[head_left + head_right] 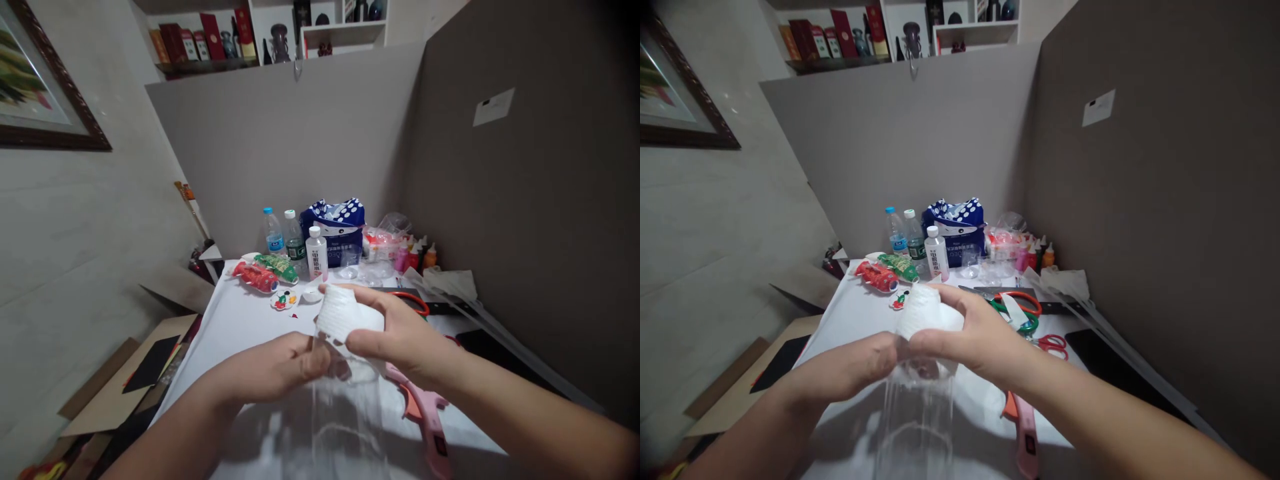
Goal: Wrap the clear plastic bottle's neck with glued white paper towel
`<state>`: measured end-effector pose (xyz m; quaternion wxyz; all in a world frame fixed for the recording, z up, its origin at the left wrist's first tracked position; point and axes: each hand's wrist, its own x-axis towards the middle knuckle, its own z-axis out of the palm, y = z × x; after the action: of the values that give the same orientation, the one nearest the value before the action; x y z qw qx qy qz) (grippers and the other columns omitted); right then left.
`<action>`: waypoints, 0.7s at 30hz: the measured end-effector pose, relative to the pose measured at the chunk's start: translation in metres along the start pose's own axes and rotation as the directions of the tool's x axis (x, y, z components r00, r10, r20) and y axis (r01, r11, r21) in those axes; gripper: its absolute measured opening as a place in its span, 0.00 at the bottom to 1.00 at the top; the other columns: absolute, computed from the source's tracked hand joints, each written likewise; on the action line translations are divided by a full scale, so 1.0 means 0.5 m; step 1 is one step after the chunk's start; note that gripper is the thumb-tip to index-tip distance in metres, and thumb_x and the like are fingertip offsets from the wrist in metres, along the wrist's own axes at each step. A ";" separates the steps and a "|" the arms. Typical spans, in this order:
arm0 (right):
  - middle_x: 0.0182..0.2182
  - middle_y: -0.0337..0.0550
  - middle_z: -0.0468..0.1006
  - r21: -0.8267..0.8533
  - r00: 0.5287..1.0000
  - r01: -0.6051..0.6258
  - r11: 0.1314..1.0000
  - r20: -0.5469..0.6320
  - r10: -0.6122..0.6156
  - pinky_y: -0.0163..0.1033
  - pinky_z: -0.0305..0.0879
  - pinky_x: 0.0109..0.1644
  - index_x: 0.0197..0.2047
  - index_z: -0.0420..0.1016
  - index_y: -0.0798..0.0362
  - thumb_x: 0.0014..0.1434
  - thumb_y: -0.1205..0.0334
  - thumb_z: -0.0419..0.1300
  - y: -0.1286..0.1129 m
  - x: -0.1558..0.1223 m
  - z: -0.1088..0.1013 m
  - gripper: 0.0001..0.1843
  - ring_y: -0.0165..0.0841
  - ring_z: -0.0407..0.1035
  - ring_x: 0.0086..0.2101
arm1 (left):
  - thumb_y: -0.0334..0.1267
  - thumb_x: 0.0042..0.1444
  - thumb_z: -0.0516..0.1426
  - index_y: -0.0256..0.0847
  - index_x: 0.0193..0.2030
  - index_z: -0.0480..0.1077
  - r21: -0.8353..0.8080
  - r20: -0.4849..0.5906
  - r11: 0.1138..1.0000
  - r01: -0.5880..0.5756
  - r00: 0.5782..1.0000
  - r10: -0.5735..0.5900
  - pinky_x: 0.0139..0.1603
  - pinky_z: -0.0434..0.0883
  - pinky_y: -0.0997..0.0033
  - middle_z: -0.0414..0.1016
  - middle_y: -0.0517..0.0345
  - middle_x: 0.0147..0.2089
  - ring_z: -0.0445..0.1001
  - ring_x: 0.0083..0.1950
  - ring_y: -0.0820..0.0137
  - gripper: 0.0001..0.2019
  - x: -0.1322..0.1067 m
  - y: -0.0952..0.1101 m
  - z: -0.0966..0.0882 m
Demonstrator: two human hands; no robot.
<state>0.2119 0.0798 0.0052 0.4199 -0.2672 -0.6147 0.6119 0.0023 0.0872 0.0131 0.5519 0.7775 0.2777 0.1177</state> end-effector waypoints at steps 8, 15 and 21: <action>0.49 0.50 0.78 -0.499 0.962 0.029 0.866 -0.223 -0.161 0.50 0.67 0.53 0.62 0.67 0.53 0.43 0.49 0.74 0.021 0.005 0.014 0.45 0.46 0.71 0.48 | 0.57 0.65 0.46 0.39 0.60 0.66 -0.059 -0.293 0.995 -0.082 0.954 0.061 0.59 0.62 0.59 0.72 0.48 0.57 0.69 0.55 0.59 0.27 0.022 -0.014 0.012; 0.54 0.52 0.68 -0.660 0.924 0.286 0.695 -0.003 -0.382 0.49 0.65 0.56 0.71 0.50 0.51 0.38 0.36 0.71 0.022 -0.027 0.055 0.63 0.44 0.64 0.52 | 0.52 0.59 0.58 0.37 0.56 0.68 -0.072 -0.327 0.997 -0.001 0.945 -0.023 0.49 0.68 0.64 0.76 0.51 0.52 0.73 0.50 0.58 0.25 -0.010 0.018 0.033; 0.44 0.41 0.69 -0.535 0.875 0.357 0.766 -0.095 -0.475 0.39 0.67 0.50 0.60 0.62 0.43 0.64 0.51 0.59 0.017 -0.070 0.056 0.23 0.33 0.66 0.43 | 0.50 0.57 0.60 0.39 0.56 0.68 -0.141 -0.291 0.986 -0.087 0.956 0.043 0.50 0.67 0.65 0.74 0.52 0.53 0.71 0.53 0.58 0.24 -0.016 0.021 0.026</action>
<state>0.2043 0.0366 -0.0067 0.5281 -0.2903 -0.7445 0.2873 0.0053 0.0699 0.0189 0.5593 0.7165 0.3192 0.2681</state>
